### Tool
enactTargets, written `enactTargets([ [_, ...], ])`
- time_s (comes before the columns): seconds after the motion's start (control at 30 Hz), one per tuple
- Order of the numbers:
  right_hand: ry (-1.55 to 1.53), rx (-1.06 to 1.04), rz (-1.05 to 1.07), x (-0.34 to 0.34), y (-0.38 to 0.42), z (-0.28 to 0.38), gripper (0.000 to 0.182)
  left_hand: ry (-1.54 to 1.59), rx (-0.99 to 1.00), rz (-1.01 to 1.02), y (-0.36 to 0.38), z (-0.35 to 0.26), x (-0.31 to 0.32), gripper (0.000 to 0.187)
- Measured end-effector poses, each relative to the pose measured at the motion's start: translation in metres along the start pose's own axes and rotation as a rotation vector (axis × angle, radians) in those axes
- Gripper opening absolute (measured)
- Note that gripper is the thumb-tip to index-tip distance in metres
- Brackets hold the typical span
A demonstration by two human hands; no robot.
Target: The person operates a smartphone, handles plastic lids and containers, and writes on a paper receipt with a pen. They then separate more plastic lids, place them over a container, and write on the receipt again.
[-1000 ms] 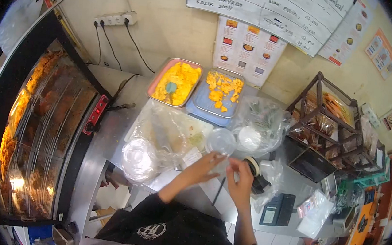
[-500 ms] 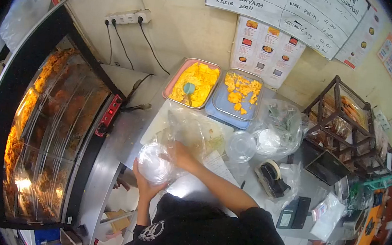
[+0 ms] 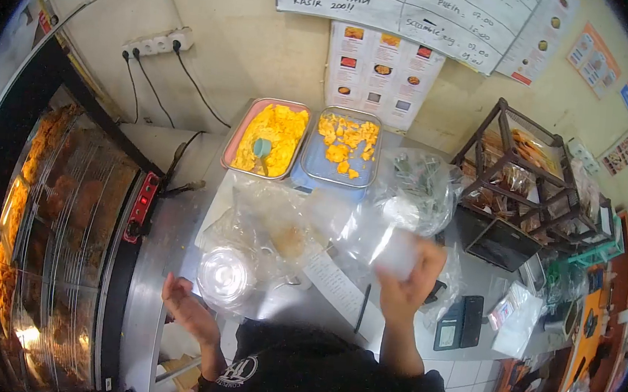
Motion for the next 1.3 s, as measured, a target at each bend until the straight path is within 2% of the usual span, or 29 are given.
enactTargets([
  [0.03, 0.069, -0.264, 0.069, 0.003, 0.004, 0.015, 0.021, 0.165, 0.03, 0.107, -0.008, -0.03, 0.024, 0.103],
  [0.1, 0.345, -0.545, 0.361, 0.009, 0.018, 0.022, 0.013, 0.661, -0.26, 0.6, -0.011, -0.067, 0.08, 0.11],
  [0.13, 0.591, -0.533, 0.425, 0.011, 0.036, 0.017, 0.009, 0.891, -0.512, 0.711, -0.007, -0.08, 0.102, 0.097],
  [0.17, 0.622, -0.626, 0.517, 0.02, 0.043, 0.018, 0.009, 0.869, -0.637, 0.727, -0.005, -0.08, 0.118, 0.084],
  [0.2, 0.631, -0.638, 0.502, 0.022, 0.049, 0.021, 0.009, 0.847, -0.757, 0.741, -0.003, -0.078, 0.131, 0.077],
  [0.27, 0.878, -0.632, 0.636, 0.026, 0.065, 0.019, 0.012, 0.783, -0.702, 0.738, -0.002, -0.064, 0.146, 0.077],
  [0.3, 0.908, -0.525, 0.661, 0.022, 0.063, 0.022, 0.017, 0.713, -0.661, 0.714, -0.003, -0.059, 0.152, 0.079],
  [0.33, 0.92, -0.53, 0.646, 0.015, 0.061, 0.024, 0.017, 0.718, -0.657, 0.732, 0.0, -0.062, 0.156, 0.079],
  [0.4, 0.625, -0.337, 0.294, -0.015, 0.05, 0.028, 0.03, 0.692, -0.605, 0.636, 0.003, -0.068, 0.152, 0.081],
  [0.43, 0.423, -0.147, 0.169, -0.028, 0.051, 0.018, 0.046, 0.676, -0.562, 0.679, 0.005, -0.066, 0.149, 0.08],
  [0.47, 0.428, -0.142, 0.159, -0.027, 0.05, 0.017, 0.046, 0.674, -0.569, 0.689, 0.009, -0.058, 0.145, 0.08],
  [0.53, -0.161, 0.319, 0.131, -0.021, 0.044, -0.003, 0.05, 0.542, -0.334, 0.848, 0.016, -0.055, 0.141, 0.077],
  [0.57, -0.186, 0.394, 0.226, -0.019, 0.044, -0.007, 0.047, 0.538, -0.34, 0.852, 0.019, -0.055, 0.139, 0.077],
  [0.67, -0.109, 0.509, 0.283, -0.017, 0.047, -0.016, 0.046, 0.457, -0.3, 0.881, 0.022, -0.065, 0.14, 0.074],
  [0.73, -0.111, 0.521, 0.299, -0.014, 0.041, -0.014, 0.046, 0.431, -0.384, 0.756, 0.021, -0.065, 0.139, 0.069],
  [0.77, -0.106, 0.527, 0.305, -0.013, 0.041, -0.013, 0.047, 0.419, -0.393, 0.757, 0.022, -0.063, 0.137, 0.069],
  [0.83, -0.071, 0.469, 0.333, -0.019, 0.04, -0.014, 0.047, 0.245, -0.21, 0.804, 0.02, -0.064, 0.136, 0.072],
  [0.87, -0.03, 0.402, 0.363, -0.02, 0.038, -0.012, 0.047, 0.243, -0.214, 0.81, 0.02, -0.064, 0.137, 0.072],
  [0.9, -0.027, 0.408, 0.354, -0.019, 0.035, -0.01, 0.047, 0.169, -0.069, 0.851, 0.019, -0.07, 0.137, 0.068],
  [0.93, 0.067, 0.293, 0.365, -0.018, 0.031, 0.001, 0.045, 0.101, 0.063, 0.906, 0.022, -0.076, 0.138, 0.063],
  [0.97, 0.158, 0.167, 0.389, -0.015, 0.026, 0.011, 0.043, 0.106, 0.054, 0.919, 0.022, -0.078, 0.139, 0.063],
  [1.03, 0.248, 0.119, 0.42, -0.011, 0.022, 0.02, 0.04, 0.083, 0.263, 0.944, 0.02, -0.09, 0.145, 0.055],
  [1.17, 0.333, 0.041, 0.484, -0.003, 0.023, 0.028, 0.03, 0.121, 0.343, 0.976, 0.016, -0.102, 0.145, 0.051],
  [1.23, 0.3, 0.064, 0.483, 0.0, 0.025, 0.029, 0.029, 0.142, 0.446, 0.928, 0.016, -0.107, 0.14, 0.05],
  [1.3, 0.271, 0.084, 0.479, 0.001, 0.029, 0.029, 0.027, 0.146, 0.455, 0.926, 0.017, -0.106, 0.138, 0.05],
])
Point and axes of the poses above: each hand's wrist, its own y-axis away from the middle knuckle, its own x-axis out of the palm, z = x × y, the point moved 5 cm from there along -y, towards the middle knuckle, and after that the axes turned 1 degree about x, right-handed, at the moved point
